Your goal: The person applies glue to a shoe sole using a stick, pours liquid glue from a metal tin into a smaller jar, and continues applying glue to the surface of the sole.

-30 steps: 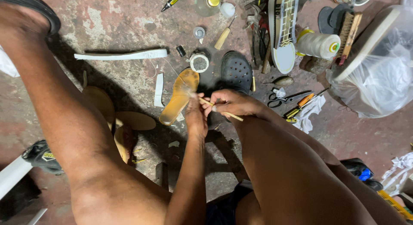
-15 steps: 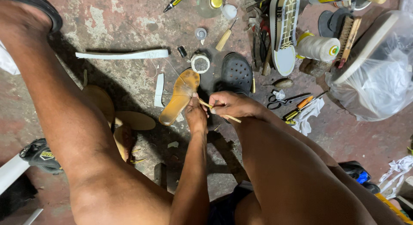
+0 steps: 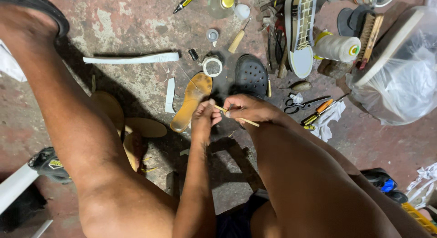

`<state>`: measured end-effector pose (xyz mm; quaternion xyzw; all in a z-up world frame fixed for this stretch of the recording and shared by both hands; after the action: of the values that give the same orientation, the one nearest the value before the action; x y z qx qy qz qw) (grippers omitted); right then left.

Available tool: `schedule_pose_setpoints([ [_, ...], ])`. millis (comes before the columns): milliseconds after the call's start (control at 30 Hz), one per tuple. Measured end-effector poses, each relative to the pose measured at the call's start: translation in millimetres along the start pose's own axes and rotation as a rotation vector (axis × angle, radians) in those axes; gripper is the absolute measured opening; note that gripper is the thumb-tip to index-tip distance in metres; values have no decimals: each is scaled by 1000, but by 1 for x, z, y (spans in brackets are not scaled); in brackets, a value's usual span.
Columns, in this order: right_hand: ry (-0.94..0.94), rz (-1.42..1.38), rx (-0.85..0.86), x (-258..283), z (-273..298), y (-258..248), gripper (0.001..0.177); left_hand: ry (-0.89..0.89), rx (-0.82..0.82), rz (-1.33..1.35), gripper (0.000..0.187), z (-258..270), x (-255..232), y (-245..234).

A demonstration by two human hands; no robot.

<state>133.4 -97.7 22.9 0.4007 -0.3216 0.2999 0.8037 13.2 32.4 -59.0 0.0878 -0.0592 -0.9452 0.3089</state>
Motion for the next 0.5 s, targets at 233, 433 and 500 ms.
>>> schedule_pose_setpoints([
  [233, 17, 76, 5, 12, -3, 5, 14, 148, -109, 60, 35, -8, 8, 10],
  [433, 55, 159, 10, 10, -8, 7, 12, 215, -249, 171, 41, -16, 17, 15],
  [500, 74, 153, 27, 7, -8, 8, 12, 147, -359, 115, 39, -15, 17, 12],
])
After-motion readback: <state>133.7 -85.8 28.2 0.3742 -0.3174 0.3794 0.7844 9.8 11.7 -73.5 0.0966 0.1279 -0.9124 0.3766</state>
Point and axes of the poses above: each hand's wrist, its own z-axis away from the middle knuckle, its own y-axis out of the palm, x = y × z, the point moved 5 cm from there along -z, towards the middle knuckle, and after that the axes turned 14 degrees about -y, right-handed, at the moved point
